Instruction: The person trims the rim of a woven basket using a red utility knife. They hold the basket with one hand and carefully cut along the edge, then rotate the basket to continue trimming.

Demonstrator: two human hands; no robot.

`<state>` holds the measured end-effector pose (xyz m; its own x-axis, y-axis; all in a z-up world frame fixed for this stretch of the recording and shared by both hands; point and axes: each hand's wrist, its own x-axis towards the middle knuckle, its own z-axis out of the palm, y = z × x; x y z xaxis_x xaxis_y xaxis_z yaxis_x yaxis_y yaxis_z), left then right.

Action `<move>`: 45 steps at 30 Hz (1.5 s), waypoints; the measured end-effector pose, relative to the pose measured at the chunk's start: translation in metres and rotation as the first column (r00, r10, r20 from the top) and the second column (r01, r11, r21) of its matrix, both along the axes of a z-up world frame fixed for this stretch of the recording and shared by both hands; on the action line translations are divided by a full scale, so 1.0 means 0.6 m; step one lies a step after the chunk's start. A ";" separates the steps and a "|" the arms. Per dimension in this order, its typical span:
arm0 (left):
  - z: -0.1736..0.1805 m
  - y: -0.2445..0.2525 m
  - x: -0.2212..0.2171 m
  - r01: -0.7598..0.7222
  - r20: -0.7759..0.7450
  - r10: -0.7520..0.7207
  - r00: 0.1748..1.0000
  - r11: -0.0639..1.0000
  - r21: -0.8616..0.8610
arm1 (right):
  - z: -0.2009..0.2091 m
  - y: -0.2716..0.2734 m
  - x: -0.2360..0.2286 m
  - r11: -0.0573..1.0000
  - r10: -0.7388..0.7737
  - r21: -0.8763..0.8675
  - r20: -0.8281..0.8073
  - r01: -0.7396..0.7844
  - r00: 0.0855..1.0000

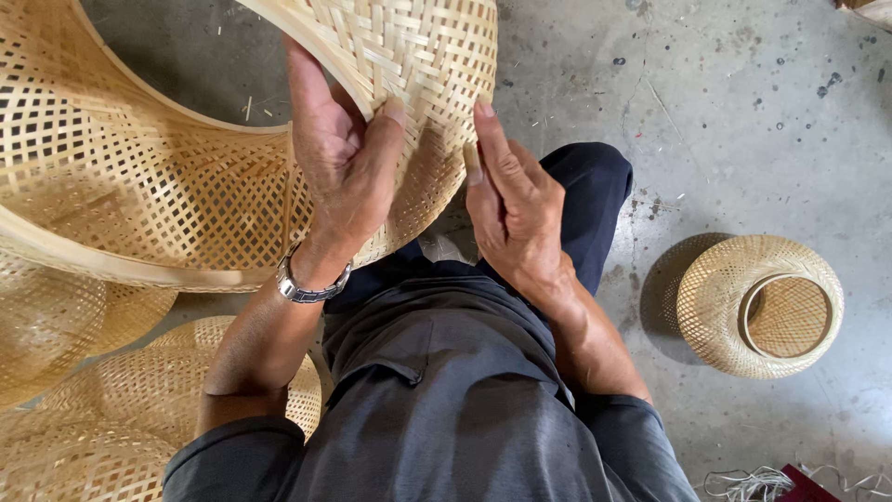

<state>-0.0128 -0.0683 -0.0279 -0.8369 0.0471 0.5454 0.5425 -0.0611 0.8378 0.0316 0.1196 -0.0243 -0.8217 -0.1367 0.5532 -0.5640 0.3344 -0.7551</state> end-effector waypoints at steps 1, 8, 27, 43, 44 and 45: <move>0.000 0.001 0.000 -0.001 -0.010 0.001 1.000 1.000 -0.014 | 0.009 0.000 -0.001 1.000 -0.012 0.012 -0.016 0.012 1.000; -0.005 0.020 0.003 -0.001 0.017 0.002 1.000 0.999 -0.046 | 0.065 0.014 0.011 0.995 0.065 0.083 -0.081 -0.059 0.995; -0.019 0.013 0.009 0.186 0.089 -0.224 0.971 0.931 0.314 | -0.059 0.120 -0.081 0.969 -0.246 0.091 0.424 0.229 0.872; -0.013 -0.020 -0.008 0.106 0.159 -0.116 0.981 0.992 0.071 | -0.054 0.130 -0.112 0.911 0.302 -0.374 0.317 -0.174 0.899; -0.004 -0.027 -0.021 0.154 0.112 -0.177 0.978 0.970 0.186 | -0.046 0.128 -0.104 0.891 0.322 -0.424 0.339 -0.162 0.884; 0.013 -0.040 -0.039 0.207 0.058 -0.234 0.971 0.932 0.297 | -0.041 0.125 -0.098 0.895 0.299 -0.429 0.371 -0.123 0.879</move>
<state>-0.0360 -0.0922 -0.0200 -0.8698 0.0890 0.4853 0.4105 -0.4149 0.8120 -0.0275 0.1944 -0.0489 -0.9603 -0.1847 0.2089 -0.1891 -0.1194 -0.9747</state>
